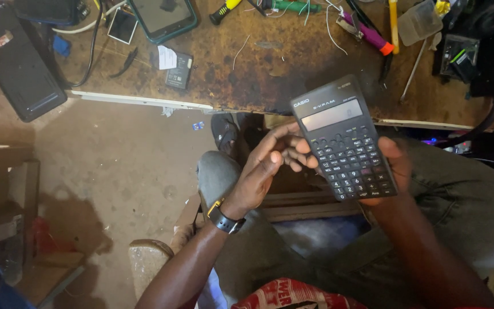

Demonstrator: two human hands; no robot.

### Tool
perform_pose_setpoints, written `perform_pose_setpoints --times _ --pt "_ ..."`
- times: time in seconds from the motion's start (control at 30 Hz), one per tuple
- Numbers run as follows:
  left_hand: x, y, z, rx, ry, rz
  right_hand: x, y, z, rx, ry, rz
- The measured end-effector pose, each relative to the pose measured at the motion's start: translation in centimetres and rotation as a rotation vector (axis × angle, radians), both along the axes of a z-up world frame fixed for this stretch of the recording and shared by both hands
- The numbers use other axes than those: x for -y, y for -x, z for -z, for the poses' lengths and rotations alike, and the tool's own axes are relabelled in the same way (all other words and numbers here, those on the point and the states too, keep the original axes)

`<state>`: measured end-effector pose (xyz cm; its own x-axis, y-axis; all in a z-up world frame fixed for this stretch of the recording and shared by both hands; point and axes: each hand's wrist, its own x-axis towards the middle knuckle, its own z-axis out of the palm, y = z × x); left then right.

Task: Repairing a scientific calculator by soldering a component on the PCB and reassembling the casing.

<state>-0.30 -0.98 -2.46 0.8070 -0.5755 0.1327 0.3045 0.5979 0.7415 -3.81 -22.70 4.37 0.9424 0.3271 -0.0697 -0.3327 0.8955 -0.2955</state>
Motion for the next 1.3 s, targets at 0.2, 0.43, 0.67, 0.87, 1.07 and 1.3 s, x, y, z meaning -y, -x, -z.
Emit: perform_pose_setpoints --times 0.2,0.43,0.67,0.87,1.07,1.3 --pt "0.0 0.3 0.0 0.002 -0.021 0.005 -1.5 -0.7 -0.9 0.041 -0.072 -0.005" --pt "0.1 0.3 0.4 -0.02 -0.008 0.004 -0.7 -0.8 0.2 0.038 0.007 0.004" --pt "0.5 0.5 0.9 -0.04 0.016 0.043 -2.8 -1.1 -2.6 0.032 -0.027 0.006" --pt "0.2 0.5 -0.8 0.002 0.003 0.135 2.7 0.1 4.1 0.025 0.078 0.015" --pt "0.1 0.2 -0.9 -0.075 0.049 0.158 0.8 -2.2 0.6 0.033 0.196 -0.114" --pt "0.9 0.4 -1.5 -0.104 0.058 0.125 -1.9 -0.6 0.4 0.129 1.082 0.049"
